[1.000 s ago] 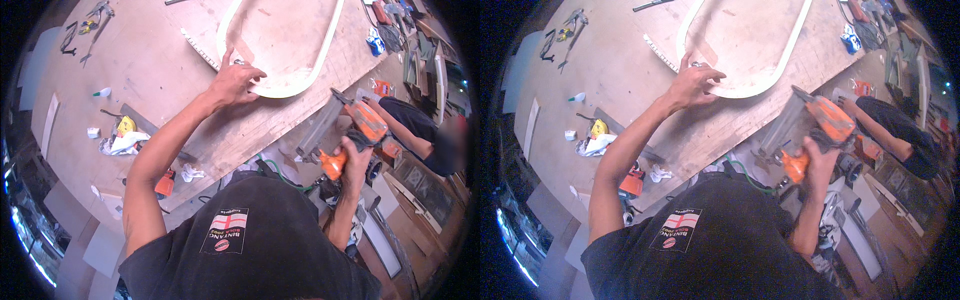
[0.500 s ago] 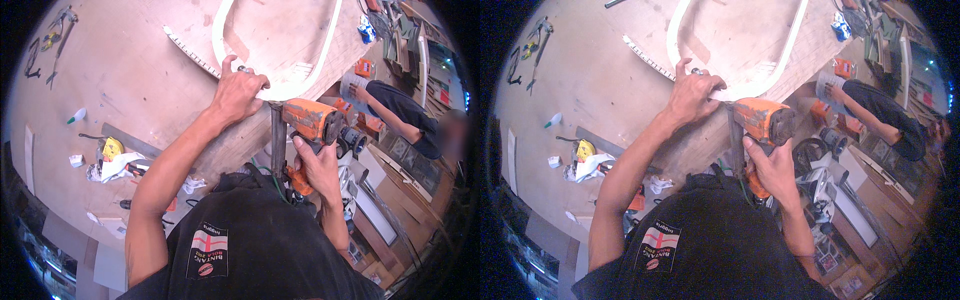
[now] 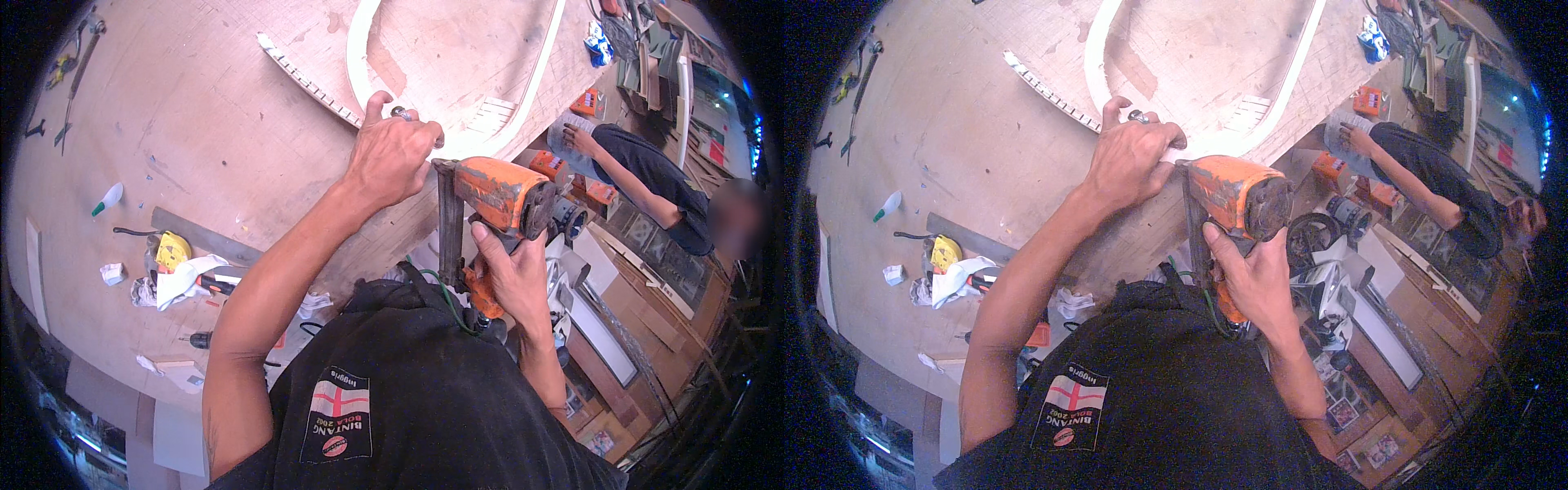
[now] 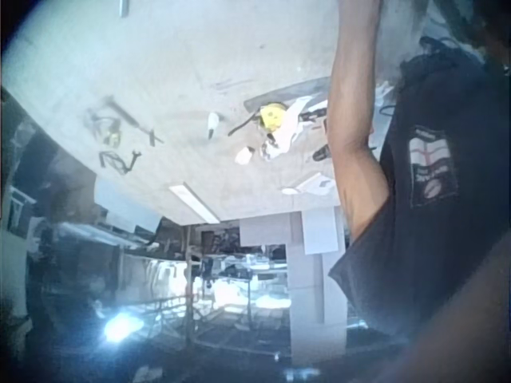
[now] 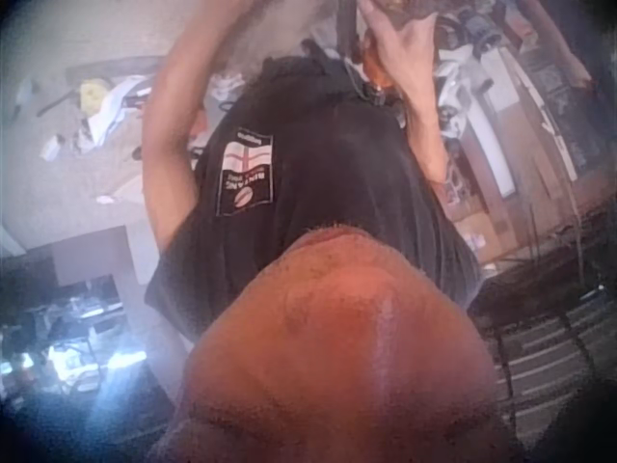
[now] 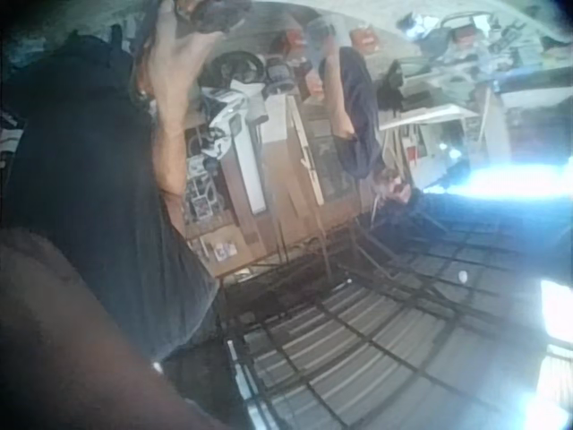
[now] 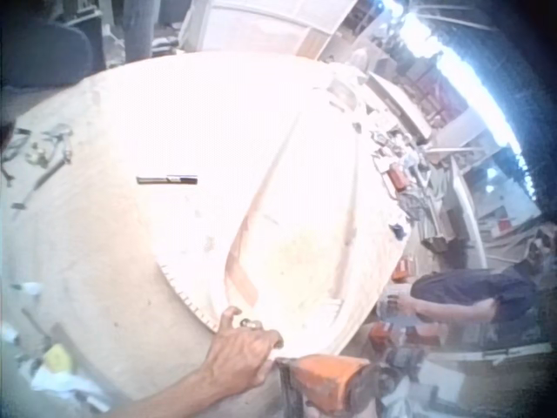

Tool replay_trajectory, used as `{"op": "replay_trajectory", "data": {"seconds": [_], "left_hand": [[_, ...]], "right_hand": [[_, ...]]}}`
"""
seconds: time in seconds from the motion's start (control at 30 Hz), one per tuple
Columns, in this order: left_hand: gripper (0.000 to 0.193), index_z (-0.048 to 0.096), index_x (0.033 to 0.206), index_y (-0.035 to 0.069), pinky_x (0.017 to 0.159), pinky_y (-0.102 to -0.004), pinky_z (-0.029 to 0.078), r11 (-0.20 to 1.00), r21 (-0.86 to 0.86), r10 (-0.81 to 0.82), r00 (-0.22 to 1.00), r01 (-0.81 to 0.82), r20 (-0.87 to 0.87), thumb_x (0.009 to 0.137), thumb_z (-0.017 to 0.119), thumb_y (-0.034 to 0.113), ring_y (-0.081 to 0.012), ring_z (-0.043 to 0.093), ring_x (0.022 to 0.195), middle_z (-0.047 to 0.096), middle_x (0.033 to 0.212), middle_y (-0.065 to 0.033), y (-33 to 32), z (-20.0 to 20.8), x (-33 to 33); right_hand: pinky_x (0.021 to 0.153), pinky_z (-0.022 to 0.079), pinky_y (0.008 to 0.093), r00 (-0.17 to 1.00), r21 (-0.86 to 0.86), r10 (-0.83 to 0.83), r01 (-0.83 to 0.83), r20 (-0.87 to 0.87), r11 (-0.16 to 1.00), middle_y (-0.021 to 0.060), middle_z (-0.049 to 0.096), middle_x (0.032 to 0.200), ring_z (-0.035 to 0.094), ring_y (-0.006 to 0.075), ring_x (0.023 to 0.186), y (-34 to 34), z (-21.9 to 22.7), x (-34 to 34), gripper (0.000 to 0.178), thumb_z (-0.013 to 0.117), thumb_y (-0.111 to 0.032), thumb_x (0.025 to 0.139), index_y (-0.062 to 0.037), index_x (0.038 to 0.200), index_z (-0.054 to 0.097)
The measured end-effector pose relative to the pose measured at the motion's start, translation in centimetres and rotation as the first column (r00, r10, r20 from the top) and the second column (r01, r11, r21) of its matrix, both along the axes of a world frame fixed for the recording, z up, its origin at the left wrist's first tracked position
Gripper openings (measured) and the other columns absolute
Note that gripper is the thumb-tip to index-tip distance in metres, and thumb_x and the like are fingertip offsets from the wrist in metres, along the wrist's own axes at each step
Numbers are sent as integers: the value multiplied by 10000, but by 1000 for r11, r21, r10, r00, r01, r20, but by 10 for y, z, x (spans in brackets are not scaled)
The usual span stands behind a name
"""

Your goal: The person aligns a curved wooden strip along the edge of a large oval wooden board and secures it using a pneumatic nail gun. The person repeatedly positions the strip and drives nails along its length to attach it to the board.

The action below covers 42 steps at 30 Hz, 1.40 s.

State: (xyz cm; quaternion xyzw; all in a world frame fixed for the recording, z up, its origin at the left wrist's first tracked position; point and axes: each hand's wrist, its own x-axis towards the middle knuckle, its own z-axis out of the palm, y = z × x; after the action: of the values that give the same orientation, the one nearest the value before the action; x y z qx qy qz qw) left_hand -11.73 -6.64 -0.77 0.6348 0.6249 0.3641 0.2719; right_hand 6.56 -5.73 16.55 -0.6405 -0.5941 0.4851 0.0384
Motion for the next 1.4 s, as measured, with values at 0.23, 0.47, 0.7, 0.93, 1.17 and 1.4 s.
{"op": "replay_trajectory", "data": {"seconds": [0.23, 0.47, 0.7, 0.93, 1.17, 1.4], "left_hand": [[372, 683, 1109, 131, 1137, -540, 303, 998, -58, -37, 999, 36, -23, 765, 783, 33, -268, 739, 915, 745, 900, -73, -1, 2, -1], [786, 515, 1411, 120, 1154, -563, 293, 998, 63, 17, 999, -14, -41, 726, 901, 127, -247, 721, 1071, 756, 941, -62, 3, 0, -8], [340, 757, 1048, 160, 1139, -579, 309, 995, 52, -74, 991, 80, -110, 753, 893, 259, -214, 718, 1008, 760, 915, -14, -2, -2, -6], [313, 760, 905, 191, 1092, -557, 338, 976, 218, 50, 980, -8, -192, 696, 915, 365, -169, 715, 901, 731, 807, 28, 0, -15, 3], [359, 765, 931, 186, 1113, -527, 344, 984, 175, 64, 971, -23, -229, 704, 909, 425, -172, 716, 907, 737, 842, 34, 2, -9, 8], [345, 753, 1059, 160, 1307, -543, 280, 958, 233, -90, 945, 169, -315, 796, 875, 348, -207, 702, 1084, 736, 1011, -12, -5, -3, -56]], "right_hand": [[618, 539, 315, 1000, -14, 8, -8, 16, 1000, 89, 653, 1063, 629, 140, 660, 1, -3, 3, 430, 767, -183, 997, 25, 1331, 595], [548, 532, 270, 999, -57, -15, 12, -38, 998, 112, 653, 1097, 639, 116, 646, 3, -2, 3, 487, 739, -116, 1010, 28, 1397, 481], [561, 550, 286, 984, 44, -153, 158, -94, 987, 125, 651, 1102, 649, 138, 651, 0, 5, 26, 551, 748, -133, 1011, 19, 1416, 407], [555, 547, 279, 971, 119, -194, 210, -139, 970, 109, 647, 1087, 640, 136, 653, -4, 8, 42, 533, 740, -123, 1015, 6, 1412, 409], [553, 544, 270, 976, 99, -159, 175, -152, 980, 98, 648, 1083, 640, 124, 662, -6, 8, 45, 515, 740, -115, 1015, 12, 1409, 432], [554, 536, 272, 974, 87, -164, 179, -159, 980, 105, 657, 1082, 637, 117, 654, -13, 10, 42, 511, 755, -119, 1007, 38, 1384, 448]]}}
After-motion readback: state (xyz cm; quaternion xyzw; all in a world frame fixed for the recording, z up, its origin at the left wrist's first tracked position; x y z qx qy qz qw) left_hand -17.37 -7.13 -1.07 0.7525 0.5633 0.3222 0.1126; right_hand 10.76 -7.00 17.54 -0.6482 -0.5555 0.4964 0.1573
